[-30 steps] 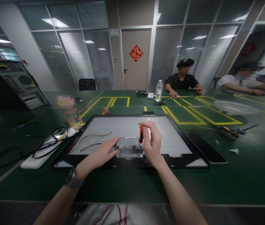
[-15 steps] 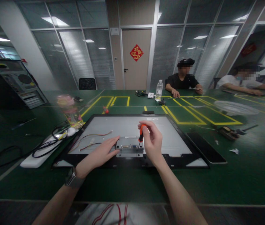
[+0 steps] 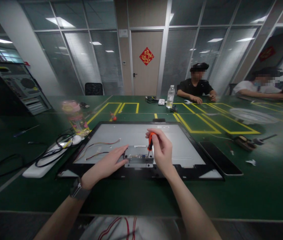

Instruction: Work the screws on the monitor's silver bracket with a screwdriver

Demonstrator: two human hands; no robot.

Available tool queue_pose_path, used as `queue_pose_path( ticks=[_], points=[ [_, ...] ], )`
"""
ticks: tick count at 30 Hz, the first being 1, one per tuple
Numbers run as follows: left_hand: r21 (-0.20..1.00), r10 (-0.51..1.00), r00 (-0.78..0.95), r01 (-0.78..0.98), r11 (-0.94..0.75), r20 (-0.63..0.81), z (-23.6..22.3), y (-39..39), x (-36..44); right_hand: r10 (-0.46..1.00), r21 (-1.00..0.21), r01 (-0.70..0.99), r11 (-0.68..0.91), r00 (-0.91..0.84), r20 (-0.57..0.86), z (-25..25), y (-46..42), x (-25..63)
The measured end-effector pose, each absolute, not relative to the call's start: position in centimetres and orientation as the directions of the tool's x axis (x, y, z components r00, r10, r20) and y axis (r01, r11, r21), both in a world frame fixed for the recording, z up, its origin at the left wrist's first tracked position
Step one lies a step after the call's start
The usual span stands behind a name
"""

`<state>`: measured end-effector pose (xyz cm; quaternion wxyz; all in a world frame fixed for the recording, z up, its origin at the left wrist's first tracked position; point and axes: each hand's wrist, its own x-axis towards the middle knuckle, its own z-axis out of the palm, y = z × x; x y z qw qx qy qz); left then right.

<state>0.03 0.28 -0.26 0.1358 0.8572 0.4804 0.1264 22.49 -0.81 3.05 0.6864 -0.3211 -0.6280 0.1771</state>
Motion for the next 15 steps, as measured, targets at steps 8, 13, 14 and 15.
queue_pose_path(
  ticks=[8, 13, 14, 15],
  points=[
    [0.360, 0.859, 0.506, 0.788, -0.499, 0.082, -0.06, 0.05, 0.13, 0.570, -0.587, 0.253, 0.769, 0.145, 0.809, 3.00, -0.67, 22.60],
    [0.355, 0.854, 0.512, 0.784, -0.509, 0.095, -0.26, 0.17, 0.04, 0.630, -0.651, 0.191, 0.734, 0.164, 0.759, 3.13, -0.94, 22.57],
    [0.353, 0.855, 0.510, 0.786, -0.508, 0.092, -0.30, 0.21, 0.03, 0.638, -0.658, 0.173, 0.733, 0.160, 0.753, 3.12, -0.95, 22.56],
    [0.350, 0.856, 0.510, 0.789, -0.506, 0.088, -0.32, 0.24, 0.03, 0.640, -0.659, 0.162, 0.735, 0.154, 0.752, 3.11, -0.94, 22.54]
  ],
)
